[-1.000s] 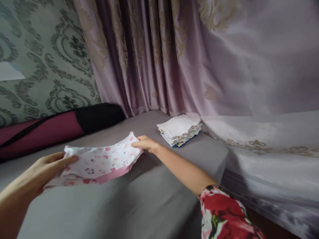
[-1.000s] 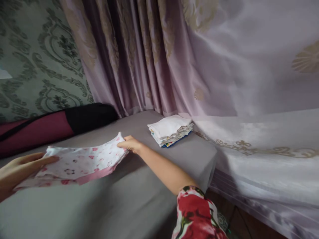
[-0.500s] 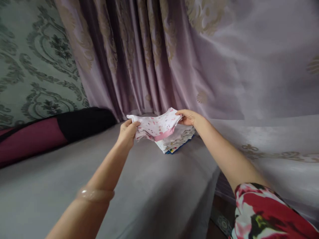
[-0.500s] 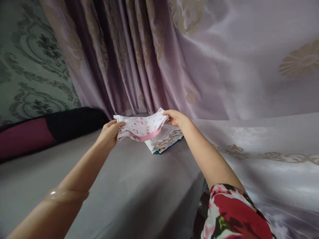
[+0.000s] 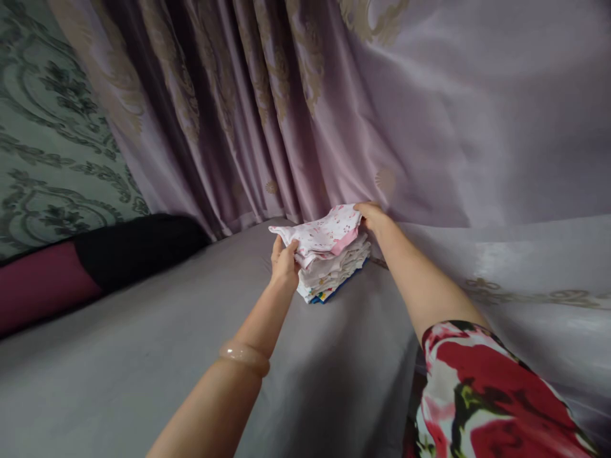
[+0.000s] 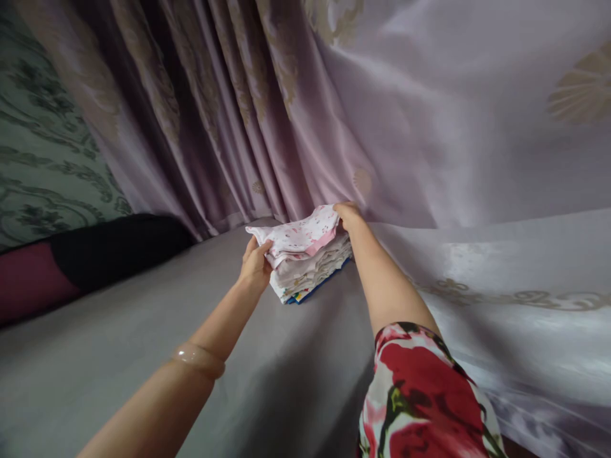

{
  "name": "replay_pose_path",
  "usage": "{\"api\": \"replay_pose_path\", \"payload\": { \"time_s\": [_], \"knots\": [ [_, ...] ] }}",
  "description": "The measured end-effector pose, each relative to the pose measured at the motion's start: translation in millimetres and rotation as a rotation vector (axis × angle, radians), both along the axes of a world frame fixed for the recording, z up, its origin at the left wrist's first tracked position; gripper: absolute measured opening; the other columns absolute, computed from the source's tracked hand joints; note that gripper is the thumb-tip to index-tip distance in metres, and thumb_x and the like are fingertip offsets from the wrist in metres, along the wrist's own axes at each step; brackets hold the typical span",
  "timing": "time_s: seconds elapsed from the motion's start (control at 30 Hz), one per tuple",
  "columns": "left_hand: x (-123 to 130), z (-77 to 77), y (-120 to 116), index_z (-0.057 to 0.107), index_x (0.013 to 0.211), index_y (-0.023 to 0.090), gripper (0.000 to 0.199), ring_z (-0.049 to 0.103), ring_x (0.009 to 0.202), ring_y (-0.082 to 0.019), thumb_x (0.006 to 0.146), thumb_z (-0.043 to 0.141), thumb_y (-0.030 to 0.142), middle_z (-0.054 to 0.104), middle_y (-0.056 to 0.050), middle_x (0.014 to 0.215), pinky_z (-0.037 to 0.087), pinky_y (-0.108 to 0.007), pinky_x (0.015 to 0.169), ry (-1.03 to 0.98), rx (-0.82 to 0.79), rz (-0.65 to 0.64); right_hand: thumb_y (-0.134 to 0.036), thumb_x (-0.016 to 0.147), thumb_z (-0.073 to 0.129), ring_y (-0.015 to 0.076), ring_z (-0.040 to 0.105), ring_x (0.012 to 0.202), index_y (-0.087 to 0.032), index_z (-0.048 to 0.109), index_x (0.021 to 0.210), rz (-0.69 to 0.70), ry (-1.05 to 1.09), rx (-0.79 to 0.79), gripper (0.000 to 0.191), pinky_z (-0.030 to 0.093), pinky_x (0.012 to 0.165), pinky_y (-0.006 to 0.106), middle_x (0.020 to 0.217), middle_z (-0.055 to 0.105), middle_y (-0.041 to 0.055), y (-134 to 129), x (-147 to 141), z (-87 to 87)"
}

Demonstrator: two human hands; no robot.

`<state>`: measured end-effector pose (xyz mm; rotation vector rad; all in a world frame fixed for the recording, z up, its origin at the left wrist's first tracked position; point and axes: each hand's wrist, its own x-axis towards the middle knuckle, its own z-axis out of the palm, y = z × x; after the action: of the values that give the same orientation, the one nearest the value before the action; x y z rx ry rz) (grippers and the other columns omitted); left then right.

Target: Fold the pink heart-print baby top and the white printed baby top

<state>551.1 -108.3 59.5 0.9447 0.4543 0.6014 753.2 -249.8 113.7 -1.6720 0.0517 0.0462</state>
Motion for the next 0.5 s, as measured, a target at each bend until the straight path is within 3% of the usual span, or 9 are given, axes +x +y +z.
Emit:
{"api": "replay_pose_path", "payload": {
  "time_s": [0.1, 0.3, 0.4, 0.5],
  "knots": [
    [0.8, -16.3, -6.1, 0.049, 0.133, 0.031, 0.065, 0.067, 0.085, -0.015, 0.072, 0.066, 0.019, 0.066, -0.003, 0.113, 0.054, -0.024, 0.069, 0.027, 0.031, 0.001, -0.003, 0.079, 0.056, 0.0115, 0.061, 0.058, -0.008, 0.064, 0.1, -0.025, -0.052, -0.051, 0.024, 0.052, 0.056, 0.02, 0.067, 0.063, 0.0016, -6.4, 5.8, -8.0],
    [-6.0, -46.4, -7.2, 0.045, 0.134, 0.027, 0.066, 0.067, 0.08, -0.013, 0.072, 0.066, 0.018, 0.065, -0.007, 0.112, 0.053, -0.022, 0.065, 0.175, -0.033, 0.02, -0.005, 0.078, 0.056, 0.0124, 0.064, 0.066, -0.011, 0.065, 0.109, -0.073, -0.088, -0.224, 0.033, 0.052, 0.06, 0.02, 0.08, 0.069, 0.0042, -15.2, 11.0, -41.5],
    [-13.5, -50.3, -7.5, 0.033, 0.141, 0.027, 0.079, 0.065, 0.073, -0.011, 0.07, 0.07, 0.02, 0.063, -0.008, 0.112, 0.051, -0.023, 0.062, 0.249, 0.024, 0.03, -0.005, 0.077, 0.056, 0.0165, 0.067, 0.072, -0.009, 0.067, 0.105, -0.087, -0.08, -0.352, 0.03, 0.053, 0.063, 0.023, 0.084, 0.07, 0.0083, -19.3, 14.0, -56.3],
    [-20.8, -48.9, -10.8, 0.024, 0.145, 0.026, 0.089, 0.061, 0.067, -0.009, 0.07, 0.07, 0.019, 0.064, -0.005, 0.101, 0.049, -0.021, 0.062, 0.204, 0.129, 0.029, -0.003, 0.073, 0.06, 0.0242, 0.068, 0.089, -0.007, 0.069, 0.1, -0.083, -0.099, -0.498, 0.029, 0.053, 0.076, 0.03, 0.093, 0.07, 0.0151, -22.6, 14.2, -62.7]
  ]
}}
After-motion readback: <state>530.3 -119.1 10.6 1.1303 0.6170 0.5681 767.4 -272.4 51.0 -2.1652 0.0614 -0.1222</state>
